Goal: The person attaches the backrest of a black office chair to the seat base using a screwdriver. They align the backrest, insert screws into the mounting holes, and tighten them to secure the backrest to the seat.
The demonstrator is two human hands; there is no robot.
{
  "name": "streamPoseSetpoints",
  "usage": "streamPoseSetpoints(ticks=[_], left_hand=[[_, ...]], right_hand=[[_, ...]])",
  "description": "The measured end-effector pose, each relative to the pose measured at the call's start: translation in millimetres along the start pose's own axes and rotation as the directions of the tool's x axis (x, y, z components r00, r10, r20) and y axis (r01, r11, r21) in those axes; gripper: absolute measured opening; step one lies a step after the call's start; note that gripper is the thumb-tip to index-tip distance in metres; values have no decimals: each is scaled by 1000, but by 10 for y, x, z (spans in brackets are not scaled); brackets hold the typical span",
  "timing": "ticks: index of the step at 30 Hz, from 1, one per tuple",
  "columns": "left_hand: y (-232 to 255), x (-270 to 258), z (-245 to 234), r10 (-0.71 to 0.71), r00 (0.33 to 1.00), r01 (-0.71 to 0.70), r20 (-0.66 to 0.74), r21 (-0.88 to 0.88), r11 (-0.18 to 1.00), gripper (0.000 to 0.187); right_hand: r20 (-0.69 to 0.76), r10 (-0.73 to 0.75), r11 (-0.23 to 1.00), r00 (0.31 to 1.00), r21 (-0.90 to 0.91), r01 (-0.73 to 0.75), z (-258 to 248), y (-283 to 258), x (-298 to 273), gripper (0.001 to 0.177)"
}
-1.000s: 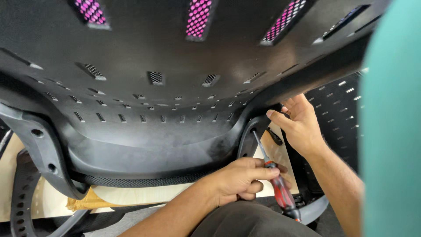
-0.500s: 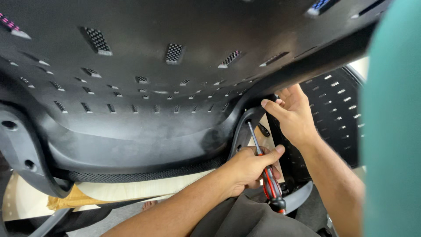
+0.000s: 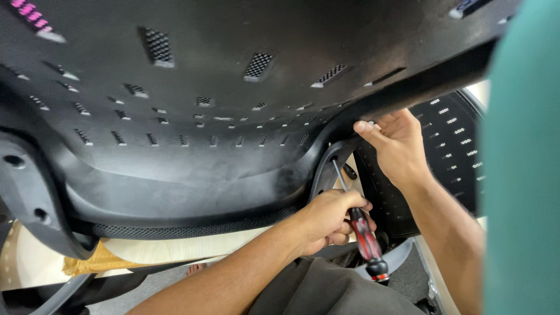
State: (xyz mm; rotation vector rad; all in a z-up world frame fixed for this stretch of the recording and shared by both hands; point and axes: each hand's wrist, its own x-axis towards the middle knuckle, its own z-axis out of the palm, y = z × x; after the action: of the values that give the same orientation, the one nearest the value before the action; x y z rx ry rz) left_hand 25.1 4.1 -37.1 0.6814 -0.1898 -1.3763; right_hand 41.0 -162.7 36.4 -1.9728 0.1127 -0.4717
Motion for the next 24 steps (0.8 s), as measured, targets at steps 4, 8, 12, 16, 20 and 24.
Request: streamPoseSetpoints(ticks=[4, 8, 12, 16, 20, 24], left_hand=[[-24, 81, 38, 47, 999, -48, 11, 129, 990, 31], [-72, 152, 112, 18, 998, -2, -66, 235, 972, 37], [-106, 102, 82, 65, 993, -29, -99, 329, 944, 39], [-109, 166, 117, 96, 989, -39, -115, 421, 906, 39], [-28, 152, 124, 118, 993, -102, -15, 410, 906, 34], [-71, 128, 126, 163, 984, -95, -78, 542, 835, 38]], right_hand=[[-8, -69, 995, 998, 68, 69, -47, 131, 28, 23], [7, -90, 988, 996, 128, 89, -116, 209, 25, 26], [11, -84, 989, 996, 125, 82, -112, 228, 22, 26], [57, -94, 985, 994, 148, 85, -211, 250, 104, 23], [128, -51, 992, 991, -107, 65, -291, 122, 189, 17], [173, -63, 963, 983, -248, 106, -313, 41, 171, 16]])
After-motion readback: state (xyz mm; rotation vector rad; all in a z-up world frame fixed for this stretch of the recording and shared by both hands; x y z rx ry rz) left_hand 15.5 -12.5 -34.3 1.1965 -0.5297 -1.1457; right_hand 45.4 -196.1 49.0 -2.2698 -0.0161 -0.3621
